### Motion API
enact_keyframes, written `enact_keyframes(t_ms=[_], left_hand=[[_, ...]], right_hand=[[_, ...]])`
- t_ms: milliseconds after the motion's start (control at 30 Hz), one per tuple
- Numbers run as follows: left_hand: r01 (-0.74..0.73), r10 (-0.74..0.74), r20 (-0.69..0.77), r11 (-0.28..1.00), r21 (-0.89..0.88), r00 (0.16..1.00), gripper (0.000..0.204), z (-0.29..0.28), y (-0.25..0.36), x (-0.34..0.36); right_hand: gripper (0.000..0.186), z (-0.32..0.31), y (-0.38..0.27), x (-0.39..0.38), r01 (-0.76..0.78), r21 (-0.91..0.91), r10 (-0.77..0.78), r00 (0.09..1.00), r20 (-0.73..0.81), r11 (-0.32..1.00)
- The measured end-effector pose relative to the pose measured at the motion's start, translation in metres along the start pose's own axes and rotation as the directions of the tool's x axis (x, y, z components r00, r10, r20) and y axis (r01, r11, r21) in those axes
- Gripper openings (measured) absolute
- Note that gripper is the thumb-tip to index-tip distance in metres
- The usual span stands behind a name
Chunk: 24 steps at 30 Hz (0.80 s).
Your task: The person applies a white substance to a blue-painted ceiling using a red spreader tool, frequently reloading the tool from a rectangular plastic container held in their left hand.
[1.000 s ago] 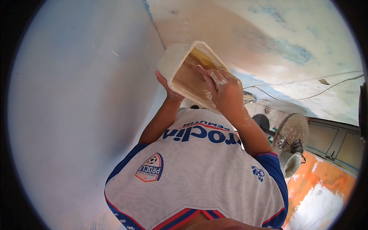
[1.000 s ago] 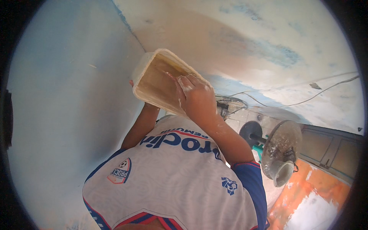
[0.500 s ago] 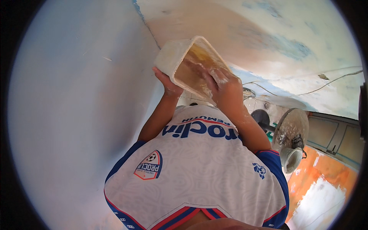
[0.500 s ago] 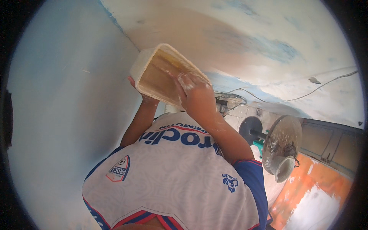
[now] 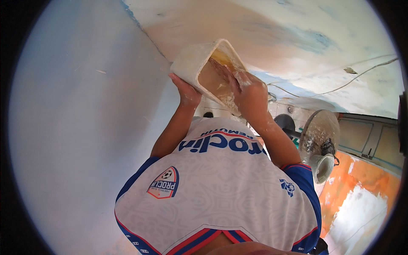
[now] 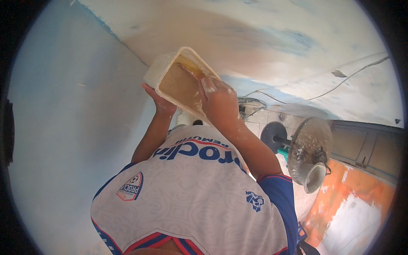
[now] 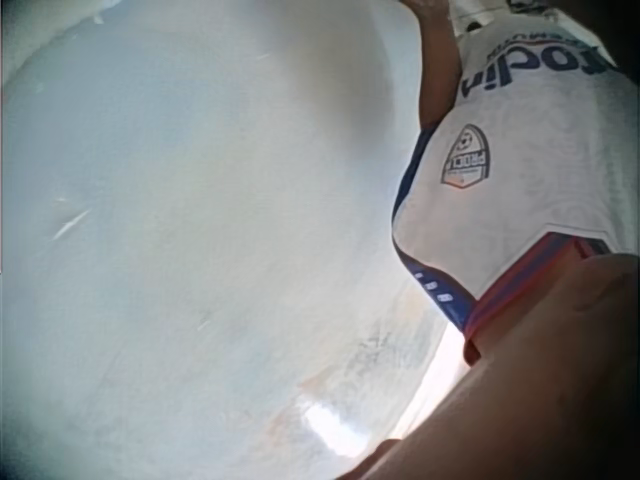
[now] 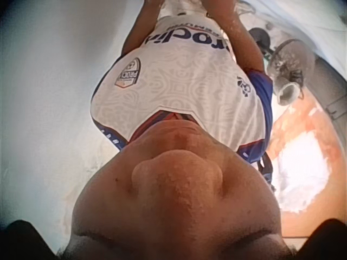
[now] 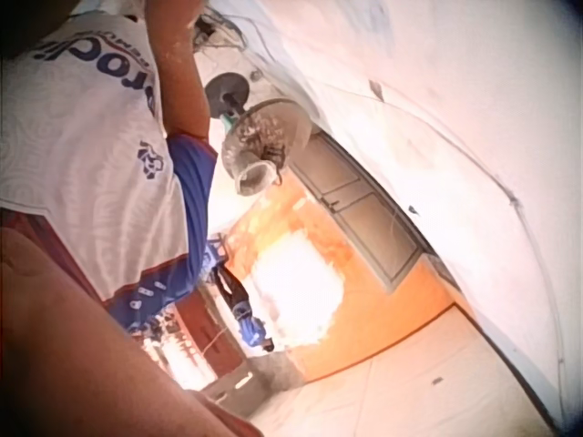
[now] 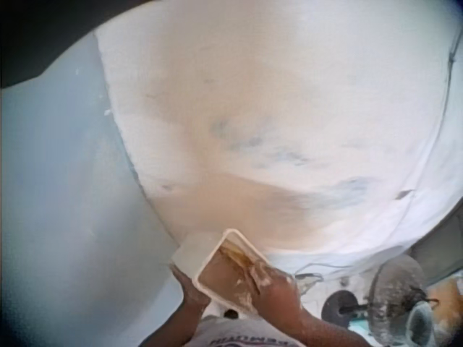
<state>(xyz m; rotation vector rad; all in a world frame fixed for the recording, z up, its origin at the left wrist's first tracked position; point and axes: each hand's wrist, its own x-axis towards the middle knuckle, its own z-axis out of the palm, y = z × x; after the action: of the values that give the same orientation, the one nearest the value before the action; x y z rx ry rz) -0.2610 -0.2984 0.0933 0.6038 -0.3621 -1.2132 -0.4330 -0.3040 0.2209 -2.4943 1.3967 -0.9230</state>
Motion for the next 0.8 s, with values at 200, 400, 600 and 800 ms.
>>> enact_keyframes(t_ms=[200, 400, 600, 800], left_hand=[[0.0, 0.001, -0.01, 0.994, 0.109, 1.0, 0.096, 0.028, -0.023, -0.021], [0.084, -0.086, -0.125, 0.996, -0.019, 0.988, 0.09, 0.053, -0.057, -0.044], [0.107, -0.122, -0.15, 0.989, -0.106, 0.981, 0.088, 0.091, -0.085, -0.075], [0.112, -0.137, -0.094, 0.965, -0.236, 0.986, 0.087, 0.097, -0.116, -0.112]], right_hand=[[0.01, -0.054, 0.021, -0.031, -0.018, 0.011, 0.018, 0.998, -0.062, 1.0], [0.017, -0.113, 0.048, -0.071, 0.101, 0.077, -0.089, 0.984, -0.154, 0.992], [0.03, -0.149, 0.088, -0.106, 0.309, 0.136, -0.261, 0.921, -0.288, 0.941], [0.031, -0.163, 0.12, -0.132, 0.411, 0.213, -0.322, 0.877, -0.356, 0.886]])
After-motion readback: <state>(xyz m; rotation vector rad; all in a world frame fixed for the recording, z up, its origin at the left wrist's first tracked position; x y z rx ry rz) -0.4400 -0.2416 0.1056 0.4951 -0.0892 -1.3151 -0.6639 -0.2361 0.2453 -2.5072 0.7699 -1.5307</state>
